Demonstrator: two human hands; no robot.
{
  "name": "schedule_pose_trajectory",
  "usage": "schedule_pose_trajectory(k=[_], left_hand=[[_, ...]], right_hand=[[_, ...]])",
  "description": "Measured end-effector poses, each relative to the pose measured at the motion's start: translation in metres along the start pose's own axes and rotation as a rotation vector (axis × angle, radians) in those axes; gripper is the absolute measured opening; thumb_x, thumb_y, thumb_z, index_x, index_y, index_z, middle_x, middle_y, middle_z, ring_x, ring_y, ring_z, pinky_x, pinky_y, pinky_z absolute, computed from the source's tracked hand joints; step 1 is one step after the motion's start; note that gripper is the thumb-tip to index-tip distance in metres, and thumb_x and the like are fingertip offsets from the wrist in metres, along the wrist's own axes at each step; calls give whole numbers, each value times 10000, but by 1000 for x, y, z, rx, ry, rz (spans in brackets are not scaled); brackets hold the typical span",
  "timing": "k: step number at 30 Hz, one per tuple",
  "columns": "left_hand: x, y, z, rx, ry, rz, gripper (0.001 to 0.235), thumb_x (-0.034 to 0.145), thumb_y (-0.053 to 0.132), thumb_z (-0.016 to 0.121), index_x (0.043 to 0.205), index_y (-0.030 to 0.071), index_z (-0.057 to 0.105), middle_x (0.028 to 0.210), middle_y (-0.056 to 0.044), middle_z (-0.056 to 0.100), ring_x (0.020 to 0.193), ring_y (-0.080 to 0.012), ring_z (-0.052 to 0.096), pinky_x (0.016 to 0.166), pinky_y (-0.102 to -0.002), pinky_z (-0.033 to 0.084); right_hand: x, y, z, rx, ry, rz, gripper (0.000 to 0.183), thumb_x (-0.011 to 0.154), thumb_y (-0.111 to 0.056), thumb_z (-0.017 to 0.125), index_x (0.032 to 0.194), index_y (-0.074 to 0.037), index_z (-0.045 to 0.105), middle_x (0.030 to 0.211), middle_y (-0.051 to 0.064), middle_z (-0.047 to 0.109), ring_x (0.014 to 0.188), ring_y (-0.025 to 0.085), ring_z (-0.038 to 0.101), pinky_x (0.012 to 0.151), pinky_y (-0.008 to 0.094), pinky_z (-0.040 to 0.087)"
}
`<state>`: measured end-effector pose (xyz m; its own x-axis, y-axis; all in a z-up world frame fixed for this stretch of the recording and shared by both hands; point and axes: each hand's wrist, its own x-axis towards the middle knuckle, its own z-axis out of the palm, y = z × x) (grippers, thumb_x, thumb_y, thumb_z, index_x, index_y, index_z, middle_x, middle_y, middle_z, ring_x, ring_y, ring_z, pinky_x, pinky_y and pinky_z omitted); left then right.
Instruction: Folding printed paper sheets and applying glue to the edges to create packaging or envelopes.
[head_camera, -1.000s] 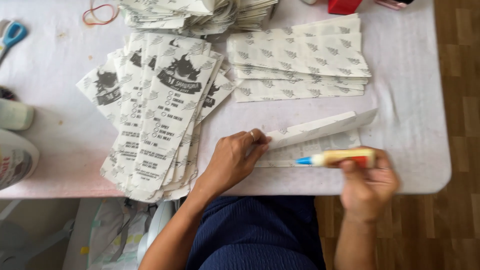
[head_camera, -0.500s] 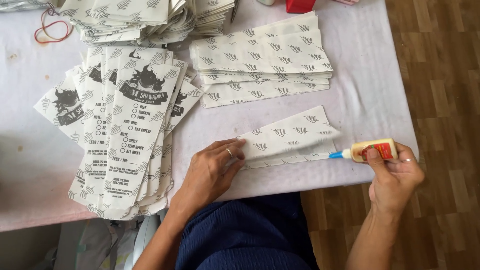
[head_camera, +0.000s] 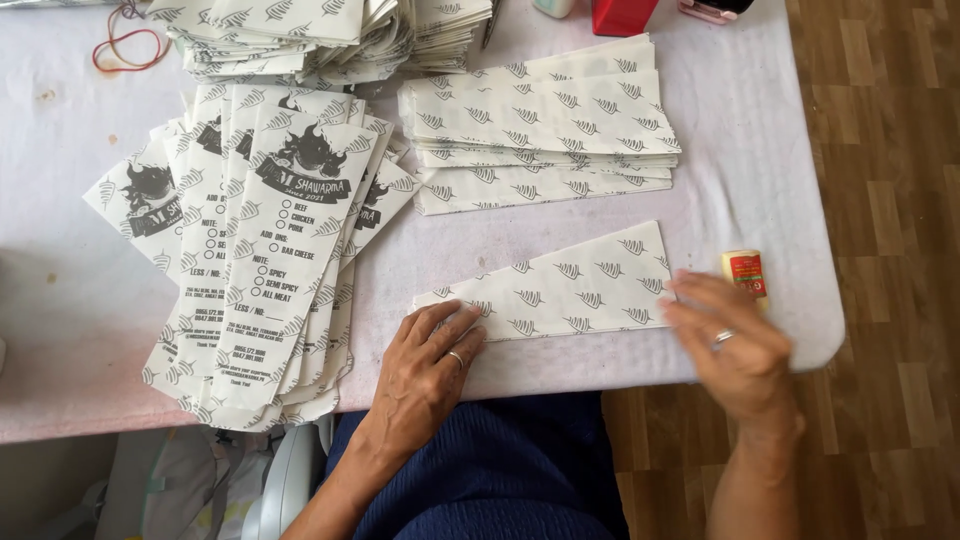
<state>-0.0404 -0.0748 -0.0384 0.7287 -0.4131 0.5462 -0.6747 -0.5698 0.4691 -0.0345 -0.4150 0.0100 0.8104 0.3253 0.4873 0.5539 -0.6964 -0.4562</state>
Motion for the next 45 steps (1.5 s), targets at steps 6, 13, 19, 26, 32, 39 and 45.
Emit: schedule_pose_trajectory(k=[6, 13, 19, 26, 32, 39, 45], left_hand=[[-2, 4, 5, -2, 52, -41, 122, 942, -33, 699, 1061, -34, 726, 1197, -166, 719, 1122, -411, 655, 915, -519, 558], [-7, 5, 13, -62, 108, -75, 133, 957, -36, 683, 1083, -9, 718, 1197, -143, 727, 1112, -361, 674, 939, -469, 556], [-5, 9, 12, -62, 133, -80, 123, 947, -64, 689, 1056, -14, 717, 1147, -136, 736, 1057, -327, 694, 902, -429, 561], [-6, 10, 13, -31, 123, -89, 151, 952, -67, 682, 1094, -19, 701, 1168, -131, 725, 1061, -317, 683, 891, -419, 553], [-8, 9, 7, 81, -67, -54, 356, 961, -63, 511, 1267, 74, 632, 1221, -148, 648, 1090, -348, 635, 850, -433, 485], [-5, 15, 11, 138, -118, -76, 477, 880, -86, 530, 1263, 137, 706, 1178, -163, 634, 1047, -354, 599, 792, -463, 454], [33, 31, 15, -214, -30, -62, 49, 822, -80, 558, 779, -72, 537, 1027, -252, 567, 833, -369, 525, 701, -419, 485]], right_hand=[[-8, 1, 24, 117, -26, -86, 156, 837, 128, 771, 981, 76, 744, 1082, 216, 741, 1130, 431, 719, 1031, 483, 626], [-4, -8, 27, 67, 36, -79, 116, 862, 141, 759, 961, 82, 743, 1032, 188, 749, 1073, 378, 738, 998, 451, 637], [-8, -6, 30, 60, 67, -84, 112, 874, 139, 752, 969, 80, 746, 1011, 185, 744, 1054, 365, 740, 981, 450, 641], [-12, -5, 33, 50, 81, -63, 112, 905, 153, 716, 993, 87, 732, 1030, 188, 728, 1074, 377, 728, 983, 424, 631], [-19, -7, 26, -49, -143, 16, 405, 984, 108, 602, 1266, -160, 714, 1188, 114, 599, 1260, 334, 640, 1140, 427, 538], [7, -19, 33, -125, -90, -25, 154, 878, -244, 814, 1009, -164, 822, 1074, 106, 652, 995, 273, 596, 897, 419, 460], [30, -15, 61, -13, -115, -170, 361, 854, -114, 846, 687, -7, 544, 1026, 111, 696, 942, 281, 613, 861, 389, 536]])
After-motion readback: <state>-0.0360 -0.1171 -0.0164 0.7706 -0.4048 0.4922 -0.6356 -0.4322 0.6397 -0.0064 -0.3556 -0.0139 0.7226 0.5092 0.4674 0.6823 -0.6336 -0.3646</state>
